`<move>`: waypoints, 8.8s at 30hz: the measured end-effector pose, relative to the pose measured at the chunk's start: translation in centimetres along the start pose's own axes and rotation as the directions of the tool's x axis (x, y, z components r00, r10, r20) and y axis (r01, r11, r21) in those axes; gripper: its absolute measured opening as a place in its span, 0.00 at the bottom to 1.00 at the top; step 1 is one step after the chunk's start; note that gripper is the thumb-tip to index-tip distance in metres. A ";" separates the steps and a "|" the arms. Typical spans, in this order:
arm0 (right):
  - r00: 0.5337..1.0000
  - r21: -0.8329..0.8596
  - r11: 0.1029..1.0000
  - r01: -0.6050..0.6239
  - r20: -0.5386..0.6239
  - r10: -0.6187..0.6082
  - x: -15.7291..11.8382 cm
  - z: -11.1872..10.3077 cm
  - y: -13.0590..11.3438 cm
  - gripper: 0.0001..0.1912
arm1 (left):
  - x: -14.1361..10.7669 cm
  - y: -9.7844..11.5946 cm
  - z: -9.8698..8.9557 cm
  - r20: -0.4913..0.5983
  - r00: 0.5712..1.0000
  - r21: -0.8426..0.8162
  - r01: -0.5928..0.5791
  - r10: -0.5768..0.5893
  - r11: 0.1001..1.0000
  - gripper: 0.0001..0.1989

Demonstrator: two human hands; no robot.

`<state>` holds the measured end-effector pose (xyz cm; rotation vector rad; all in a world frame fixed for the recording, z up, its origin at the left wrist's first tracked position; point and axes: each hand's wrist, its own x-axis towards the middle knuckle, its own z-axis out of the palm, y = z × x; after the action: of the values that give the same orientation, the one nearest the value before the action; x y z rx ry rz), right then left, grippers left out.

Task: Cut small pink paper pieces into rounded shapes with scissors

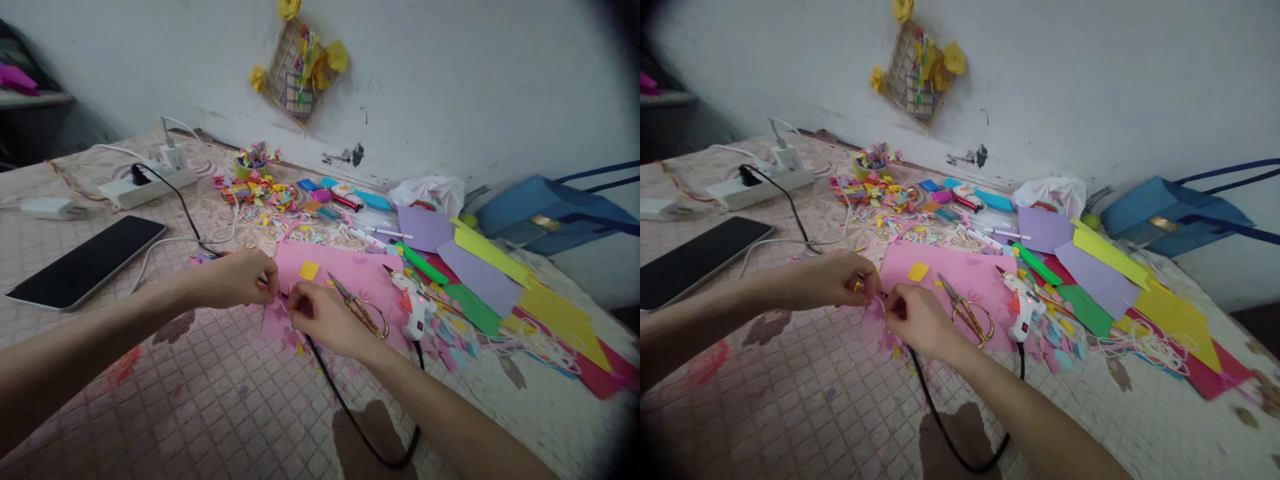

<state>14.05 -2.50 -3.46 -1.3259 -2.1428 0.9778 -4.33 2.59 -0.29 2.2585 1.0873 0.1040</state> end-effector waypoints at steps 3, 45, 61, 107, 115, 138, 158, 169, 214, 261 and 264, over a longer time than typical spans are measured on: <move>1.000 0.063 0.998 -0.003 -0.002 0.003 0.0 0.1 0.4 0.08 | 0.2 -0.2 0.0 0.062 0.997 -0.030 0.037 -0.035 0.999 0.07; 0.997 0.426 0.902 -0.077 0.028 0.072 0.3 -0.6 1.4 0.02 | 1.0 -1.5 0.7 0.213 0.977 -0.459 0.121 -0.023 0.880 0.06; 0.997 0.537 0.840 -0.077 0.032 0.071 -0.1 -0.2 1.8 0.05 | -0.3 -0.1 1.1 -0.011 1.000 -0.222 0.006 -0.008 0.975 0.06; 0.952 0.724 0.627 -0.287 0.144 0.269 -1.0 0.6 -0.2 0.16 | -2.2 -3.2 4.6 -0.339 0.731 0.442 -0.432 0.592 0.786 0.07; 0.950 0.738 0.604 -0.301 0.179 0.254 -0.7 0.1 0.3 0.08 | -2.8 -2.5 3.9 -0.299 0.722 0.455 -0.467 0.624 0.758 0.12; 0.897 0.735 0.520 -0.435 0.306 0.319 0.0 0.7 0.3 0.05 | -3.4 -2.7 3.5 -0.226 0.673 0.557 -0.504 0.704 0.660 0.14; 0.908 0.752 0.513 -0.413 0.293 0.301 -0.4 1.0 0.0 0.05 | -5.7 1.7 7.2 0.162 0.922 -0.906 0.280 -0.352 0.318 0.10; 0.918 0.690 0.608 -0.393 0.257 0.302 -1.3 1.1 -0.6 0.07 | -4.9 3.0 7.1 0.135 0.856 -0.990 0.140 -0.500 -0.027 0.11; 0.944 0.646 0.689 -0.329 0.233 0.233 -1.9 -0.4 -0.4 0.11 | -5.3 3.9 8.6 0.222 0.905 -0.970 0.166 -0.363 -0.177 0.08; 0.995 0.152 0.985 -0.075 -0.052 0.083 -2.0 0.0 0.4 0.04 | -4.1 2.4 8.7 0.196 0.896 -0.981 0.177 -0.398 -0.086 0.05; 0.995 0.156 0.985 -0.074 -0.057 0.083 -2.0 -0.1 0.4 0.04 | -4.2 2.4 8.8 0.188 0.901 -0.982 0.171 -0.392 -0.080 0.05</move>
<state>15.26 -4.18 -3.75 -1.3561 -1.9392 1.0932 -2.61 -5.94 -5.24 0.5779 0.9752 0.6871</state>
